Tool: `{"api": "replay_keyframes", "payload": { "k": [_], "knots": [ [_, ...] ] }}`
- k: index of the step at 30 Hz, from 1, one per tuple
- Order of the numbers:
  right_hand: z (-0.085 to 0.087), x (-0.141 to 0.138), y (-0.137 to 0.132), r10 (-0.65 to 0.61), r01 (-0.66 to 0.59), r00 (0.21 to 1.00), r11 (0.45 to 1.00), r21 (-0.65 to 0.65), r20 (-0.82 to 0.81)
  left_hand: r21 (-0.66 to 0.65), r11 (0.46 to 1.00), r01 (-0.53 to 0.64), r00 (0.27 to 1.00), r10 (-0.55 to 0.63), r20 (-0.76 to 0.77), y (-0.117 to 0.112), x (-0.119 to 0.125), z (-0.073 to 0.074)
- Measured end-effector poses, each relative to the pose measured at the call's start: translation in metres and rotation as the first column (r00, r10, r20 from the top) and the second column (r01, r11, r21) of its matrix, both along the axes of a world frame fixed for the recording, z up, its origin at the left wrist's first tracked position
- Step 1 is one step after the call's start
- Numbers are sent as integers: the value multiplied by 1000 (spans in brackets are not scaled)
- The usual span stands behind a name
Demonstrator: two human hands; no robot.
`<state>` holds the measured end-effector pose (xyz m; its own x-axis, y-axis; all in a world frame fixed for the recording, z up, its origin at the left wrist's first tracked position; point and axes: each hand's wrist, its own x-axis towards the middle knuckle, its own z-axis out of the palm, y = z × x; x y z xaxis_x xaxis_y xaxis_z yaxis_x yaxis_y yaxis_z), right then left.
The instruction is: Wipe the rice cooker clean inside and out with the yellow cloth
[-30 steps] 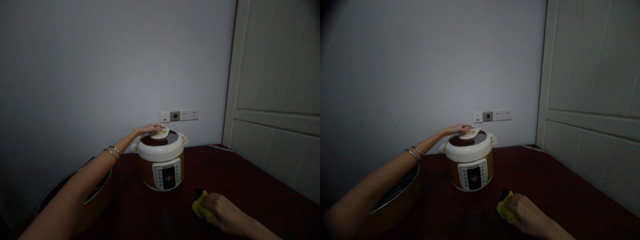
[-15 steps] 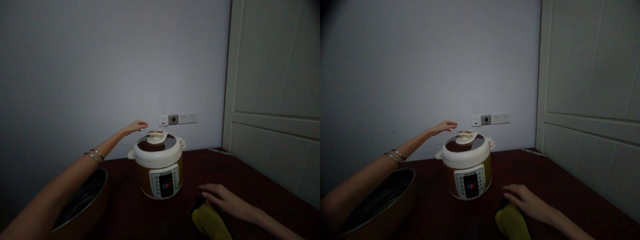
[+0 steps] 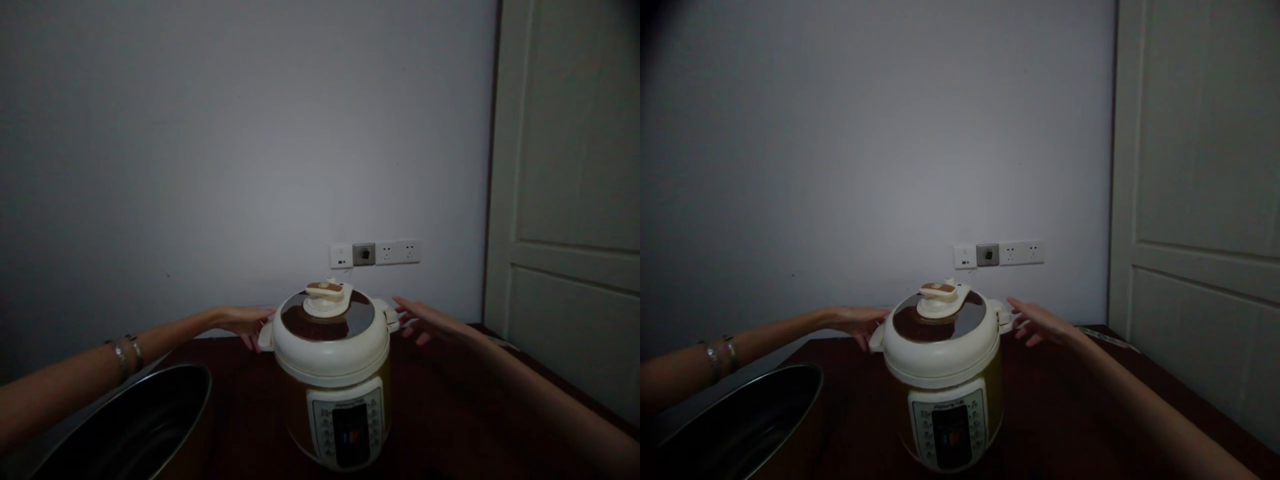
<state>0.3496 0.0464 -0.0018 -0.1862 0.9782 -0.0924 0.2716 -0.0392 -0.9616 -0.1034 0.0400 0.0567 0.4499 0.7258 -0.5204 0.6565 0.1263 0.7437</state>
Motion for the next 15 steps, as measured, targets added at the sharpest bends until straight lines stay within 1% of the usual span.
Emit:
{"api": "replay_keyframes", "payload": {
  "k": [2,3,5,8,12,15],
  "knots": [
    [0,-7,3,80,-83,996,993,-82,-39,-79,997,-17,996,24,90,-5,-1,-7],
    [1,-10,4,108,-112,993,988,-109,-47,-98,995,-36,989,49,136,-7,-1,-11],
    [3,-14,3,134,-139,990,982,-129,-43,-113,990,-82,969,106,225,-11,1,-17],
    [4,-17,4,141,-146,989,982,-123,-48,-138,981,-138,924,178,338,-14,3,-24],
    [3,-16,9,142,-151,987,979,-137,-73,-165,973,-163,902,214,375,-16,5,-26],
    [-2,-16,12,164,-163,986,979,-120,-9,-158,975,-154,906,204,372,-18,9,-23]
  ]
}}
